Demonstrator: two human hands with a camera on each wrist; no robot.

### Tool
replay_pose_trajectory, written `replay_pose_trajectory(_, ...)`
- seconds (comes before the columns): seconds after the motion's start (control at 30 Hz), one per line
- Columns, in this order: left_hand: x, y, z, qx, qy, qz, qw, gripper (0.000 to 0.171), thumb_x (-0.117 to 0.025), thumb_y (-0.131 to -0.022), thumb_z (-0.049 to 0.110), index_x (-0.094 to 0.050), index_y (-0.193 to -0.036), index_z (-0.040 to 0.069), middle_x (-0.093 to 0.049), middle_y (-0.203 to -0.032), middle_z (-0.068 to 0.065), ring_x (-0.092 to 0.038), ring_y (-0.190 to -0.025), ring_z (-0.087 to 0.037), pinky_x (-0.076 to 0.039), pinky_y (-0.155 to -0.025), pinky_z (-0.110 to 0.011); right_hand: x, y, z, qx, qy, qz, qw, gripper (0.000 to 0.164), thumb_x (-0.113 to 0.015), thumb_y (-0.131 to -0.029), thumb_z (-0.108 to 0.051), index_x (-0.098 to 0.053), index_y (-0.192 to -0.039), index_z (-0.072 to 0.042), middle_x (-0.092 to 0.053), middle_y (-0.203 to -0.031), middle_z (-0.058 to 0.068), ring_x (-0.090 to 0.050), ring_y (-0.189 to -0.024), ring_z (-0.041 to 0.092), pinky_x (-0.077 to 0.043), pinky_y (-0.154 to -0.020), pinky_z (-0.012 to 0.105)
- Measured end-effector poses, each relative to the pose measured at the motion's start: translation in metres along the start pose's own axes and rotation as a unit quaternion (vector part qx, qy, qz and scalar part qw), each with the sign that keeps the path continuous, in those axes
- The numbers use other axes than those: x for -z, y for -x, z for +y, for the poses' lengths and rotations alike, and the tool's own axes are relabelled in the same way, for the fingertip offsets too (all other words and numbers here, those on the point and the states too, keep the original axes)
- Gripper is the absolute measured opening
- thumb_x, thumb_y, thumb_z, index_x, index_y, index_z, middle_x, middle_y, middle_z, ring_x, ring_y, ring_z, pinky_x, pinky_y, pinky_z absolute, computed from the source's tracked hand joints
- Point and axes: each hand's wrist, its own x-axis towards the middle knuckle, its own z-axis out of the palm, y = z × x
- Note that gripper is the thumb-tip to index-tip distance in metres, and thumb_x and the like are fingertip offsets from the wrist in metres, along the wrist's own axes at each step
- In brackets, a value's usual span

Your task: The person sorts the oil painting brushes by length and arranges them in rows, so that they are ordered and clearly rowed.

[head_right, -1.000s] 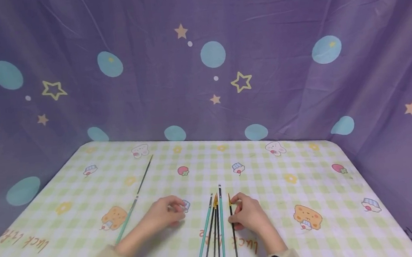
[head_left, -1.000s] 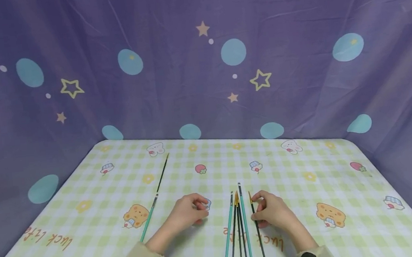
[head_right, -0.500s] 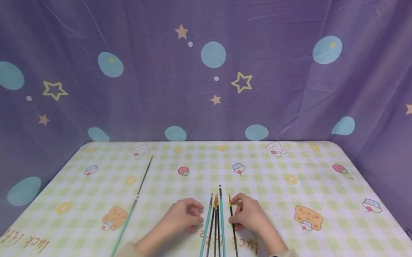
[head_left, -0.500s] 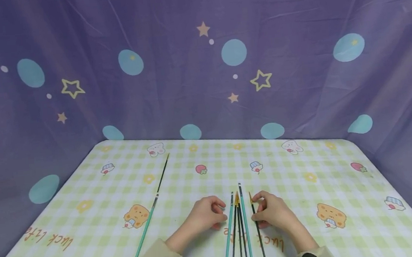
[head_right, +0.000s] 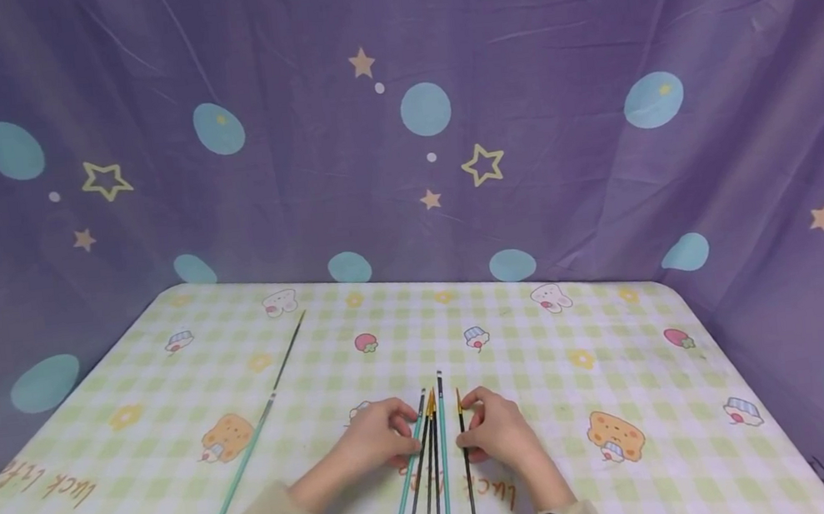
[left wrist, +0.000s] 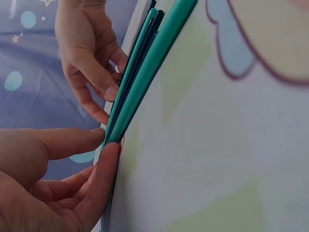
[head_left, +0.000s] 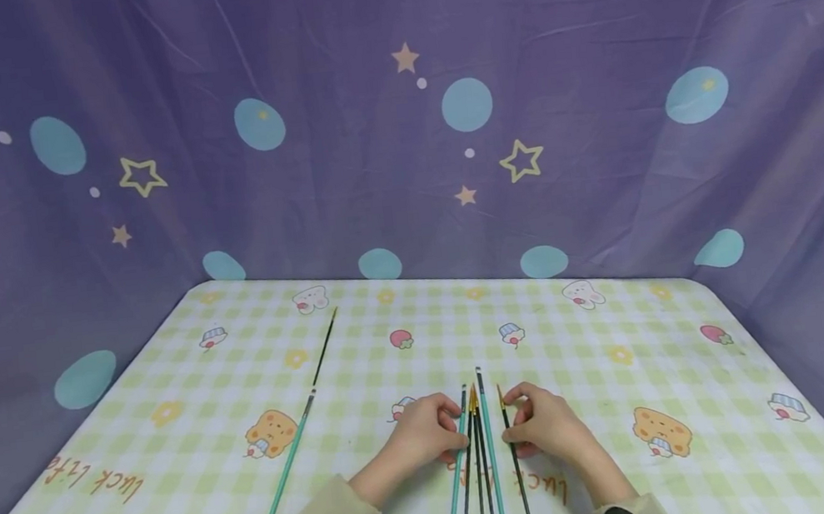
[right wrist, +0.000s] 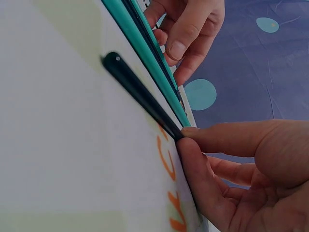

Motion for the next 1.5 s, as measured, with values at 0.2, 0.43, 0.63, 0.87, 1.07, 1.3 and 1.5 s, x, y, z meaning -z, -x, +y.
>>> replay_pose_trajectory(0.2,-0.003,0.0,0.003,-0.003,-0.048,0.014,0.9987,0.032,-0.075,-0.068,0.003,-0.057,-0.094,0.001,-0.054,-0.066,-0.002,-0.052,-0.044,-0.011,-0.043,-0.05,-0.024,0.0,0.002,-0.001,0.0,0.0,0.005,1.0,0.04,-0.072,-0.072,-0.003,-0.054,-0.107,-0.004,-0.055,-0.069,0.006,-0.056,-0.048,0.014,-0.051,-0.049,0.029)
replay_pose_trajectory(0.43,-0.005,-0.001,0.005,0.008,-0.056,0.02,0.9982,0.032,-0.074,-0.068,0.001,-0.055,-0.094,0.002,-0.052,-0.068,-0.003,-0.052,-0.043,-0.012,-0.044,-0.048,-0.024,0.0,0.003,-0.003,-0.002,0.001,0.009,1.0,0.04,-0.072,-0.071,-0.003,-0.054,-0.107,-0.004,-0.054,-0.069,0.006,-0.056,-0.049,0.014,-0.051,-0.049,0.029)
replay_pose_trajectory(0.63,-0.005,-0.001,0.006,0.013,-0.036,0.011,0.9992,0.033,-0.072,-0.067,-0.004,-0.054,-0.094,0.0,-0.051,-0.068,-0.005,-0.054,-0.042,-0.013,-0.047,-0.044,-0.025,0.0,0.003,-0.004,-0.006,-0.001,0.008,1.0,0.04,-0.072,-0.072,-0.003,-0.054,-0.107,-0.004,-0.054,-0.07,0.006,-0.056,-0.049,0.014,-0.051,-0.049,0.029)
replay_pose_trajectory(0.87,-0.004,0.0,0.01,0.035,-0.025,0.008,0.999,0.032,-0.068,-0.066,-0.007,-0.053,-0.094,0.0,-0.051,-0.068,-0.007,-0.053,-0.043,-0.015,-0.048,-0.042,-0.026,-0.001,0.003,-0.004,-0.001,-0.005,0.008,1.0,0.04,-0.072,-0.071,-0.002,-0.054,-0.106,-0.004,-0.054,-0.069,0.006,-0.057,-0.049,0.014,-0.052,-0.049,0.028)
replay_pose_trajectory(1.07,-0.003,0.0,0.011,0.048,-0.028,0.009,0.9984,0.031,-0.068,-0.067,-0.005,-0.053,-0.093,0.001,-0.051,-0.07,-0.007,-0.052,-0.043,-0.015,-0.047,-0.042,-0.026,-0.001,0.001,-0.002,-0.001,0.0,0.005,1.0,0.04,-0.072,-0.071,-0.003,-0.054,-0.107,-0.004,-0.054,-0.07,0.006,-0.057,-0.049,0.013,-0.051,-0.049,0.028)
replay_pose_trajectory(1.3,-0.002,0.002,0.011,0.056,0.006,0.005,0.9984,0.03,-0.066,-0.067,-0.008,-0.053,-0.093,-0.001,-0.05,-0.075,-0.008,-0.05,-0.05,-0.016,-0.049,-0.043,-0.027,0.0,0.001,-0.002,-0.005,0.001,0.007,1.0,0.04,-0.072,-0.071,-0.003,-0.054,-0.107,-0.005,-0.054,-0.07,0.006,-0.057,-0.049,0.013,-0.051,-0.049,0.028)
replay_pose_trajectory(1.5,-0.002,0.004,0.009,0.06,0.022,0.005,0.9979,0.03,-0.065,-0.068,-0.007,-0.054,-0.096,0.0,-0.051,-0.077,-0.008,-0.051,-0.058,-0.018,-0.049,-0.044,-0.027,0.0,0.002,-0.003,-0.011,0.001,0.01,1.0,0.04,-0.072,-0.071,-0.002,-0.054,-0.106,-0.005,-0.054,-0.07,0.006,-0.056,-0.049,0.014,-0.051,-0.049,0.028)
